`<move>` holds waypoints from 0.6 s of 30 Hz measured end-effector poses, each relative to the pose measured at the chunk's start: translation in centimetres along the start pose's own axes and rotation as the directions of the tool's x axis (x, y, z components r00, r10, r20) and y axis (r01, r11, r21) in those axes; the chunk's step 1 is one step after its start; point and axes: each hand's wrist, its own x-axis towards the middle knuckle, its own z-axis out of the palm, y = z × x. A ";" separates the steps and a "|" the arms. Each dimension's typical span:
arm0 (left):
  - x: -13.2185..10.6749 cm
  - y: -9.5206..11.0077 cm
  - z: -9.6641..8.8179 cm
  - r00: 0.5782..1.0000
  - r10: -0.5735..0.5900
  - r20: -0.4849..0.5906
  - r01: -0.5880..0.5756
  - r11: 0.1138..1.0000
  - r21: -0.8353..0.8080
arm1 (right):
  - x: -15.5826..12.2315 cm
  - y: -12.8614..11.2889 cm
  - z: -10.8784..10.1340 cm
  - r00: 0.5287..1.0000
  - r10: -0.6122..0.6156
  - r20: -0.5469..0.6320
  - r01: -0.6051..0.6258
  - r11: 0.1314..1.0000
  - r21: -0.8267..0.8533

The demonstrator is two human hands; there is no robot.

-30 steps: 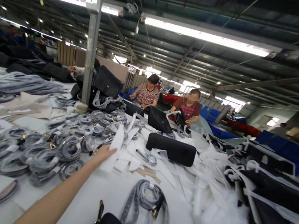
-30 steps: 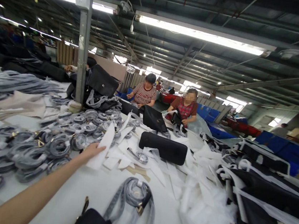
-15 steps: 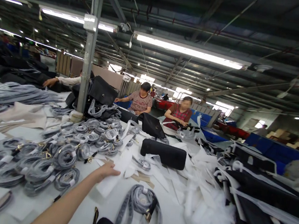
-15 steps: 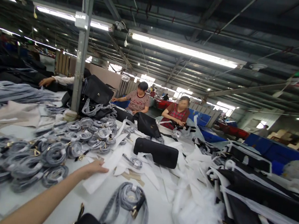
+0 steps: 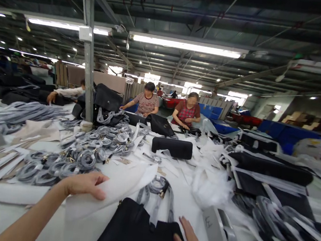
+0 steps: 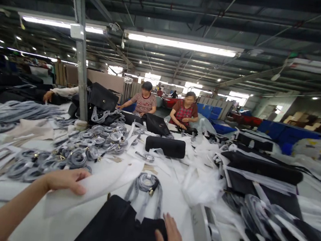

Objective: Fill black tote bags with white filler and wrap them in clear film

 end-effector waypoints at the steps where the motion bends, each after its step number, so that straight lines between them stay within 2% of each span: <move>1: -0.5 1.2 1.1 0.998 0.007 0.064 -0.013 0.996 0.092 | -0.1 -1.4 -1.9 0.996 -0.010 -0.084 0.009 1.000 -0.006; 3: -1.2 3.3 3.4 0.976 0.018 0.217 -0.070 0.970 0.234 | -0.8 -4.8 -6.0 0.980 -0.123 -0.155 0.113 0.991 -0.070; 4: -1.4 4.1 4.5 0.959 0.025 0.283 -0.109 0.952 0.285 | -1.3 -6.5 -7.9 0.969 -0.201 -0.141 0.186 0.976 -0.115; 6: -1.6 5.5 6.8 0.929 0.053 0.366 -0.192 0.915 0.355 | -2.6 -9.5 -10.8 0.943 -0.330 -0.033 0.321 0.933 -0.159; 9: -1.7 6.8 9.6 0.889 0.103 0.447 -0.298 0.869 0.394 | -4.9 -11.5 -12.2 0.907 -0.381 0.182 0.403 0.908 -0.110; 11: -1.5 7.4 11.1 0.862 0.112 0.494 -0.343 0.846 0.408 | -6.5 -11.3 -11.8 0.899 -0.355 0.257 0.388 0.917 -0.088; 14: -0.9 8.4 12.8 0.843 0.131 0.522 -0.390 0.818 0.424 | -8.6 -10.2 -11.2 0.921 -0.292 0.257 0.322 0.943 -0.080; 16: -0.3 8.9 13.4 0.843 0.217 0.492 -0.437 0.810 0.391 | -9.8 -9.2 -11.7 0.967 -0.180 0.179 0.191 0.980 -0.047; 18: 0.6 9.1 13.5 0.867 0.304 0.394 -0.442 0.834 0.331 | -10.9 -8.0 -12.6 0.999 0.028 0.047 -0.029 0.999 0.024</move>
